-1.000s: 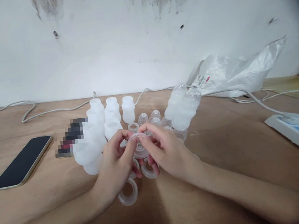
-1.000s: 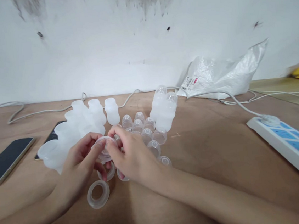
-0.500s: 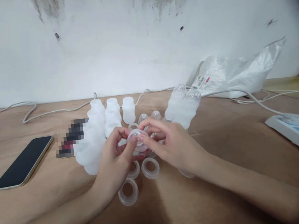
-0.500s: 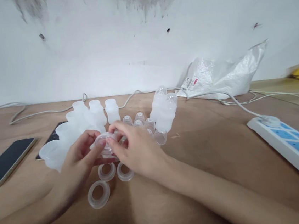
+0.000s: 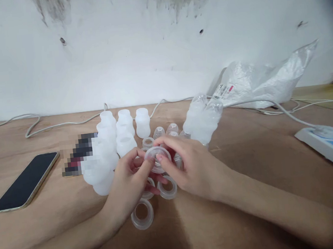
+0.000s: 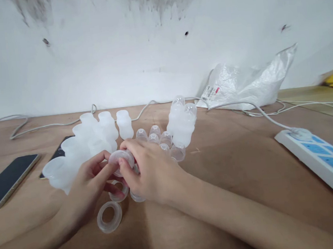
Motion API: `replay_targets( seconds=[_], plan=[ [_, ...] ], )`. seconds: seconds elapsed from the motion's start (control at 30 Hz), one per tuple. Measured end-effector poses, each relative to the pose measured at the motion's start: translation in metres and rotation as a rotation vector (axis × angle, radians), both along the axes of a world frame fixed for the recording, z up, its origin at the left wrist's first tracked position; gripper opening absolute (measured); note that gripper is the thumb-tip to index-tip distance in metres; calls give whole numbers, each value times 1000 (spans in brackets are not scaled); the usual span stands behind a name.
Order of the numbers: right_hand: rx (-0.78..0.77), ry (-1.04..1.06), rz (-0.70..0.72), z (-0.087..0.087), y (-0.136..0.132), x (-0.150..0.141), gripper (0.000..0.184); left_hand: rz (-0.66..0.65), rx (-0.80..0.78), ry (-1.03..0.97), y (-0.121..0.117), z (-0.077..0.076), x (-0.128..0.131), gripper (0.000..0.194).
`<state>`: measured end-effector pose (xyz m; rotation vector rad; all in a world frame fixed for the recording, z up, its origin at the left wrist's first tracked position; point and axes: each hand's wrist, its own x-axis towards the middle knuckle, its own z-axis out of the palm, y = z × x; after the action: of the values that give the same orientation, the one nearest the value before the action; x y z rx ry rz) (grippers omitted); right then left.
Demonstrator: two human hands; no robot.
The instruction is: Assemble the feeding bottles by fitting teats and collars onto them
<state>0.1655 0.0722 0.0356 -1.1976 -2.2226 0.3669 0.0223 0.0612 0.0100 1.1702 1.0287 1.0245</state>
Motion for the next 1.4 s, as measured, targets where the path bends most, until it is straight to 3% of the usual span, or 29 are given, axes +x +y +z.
replay_targets(
  seconds=[0.23, 0.33, 0.53, 1.03, 1.27, 1.4],
  plan=[
    [-398, 266, 61, -1, -3, -4, 17, -10, 87, 28, -2, 3, 0, 24],
    [-464, 380, 85, -6, -3, -6, 15, -9, 113, 43, -4, 2, 0, 24],
    [-445, 425, 93, -8, -5, -8, 12, 19, 132, 60, -5, -1, 0, 28],
    [-305, 292, 70, -11, -6, -9, 15, 88, 199, 160, -2, -4, -2, 27],
    [-196, 205, 54, -3, 2, -1, 17, 27, 227, 135, -2, -2, -4, 25],
    [-223, 149, 96, 4, 9, 6, 23, 41, 269, 103, -1, -1, -4, 19]
  ],
)
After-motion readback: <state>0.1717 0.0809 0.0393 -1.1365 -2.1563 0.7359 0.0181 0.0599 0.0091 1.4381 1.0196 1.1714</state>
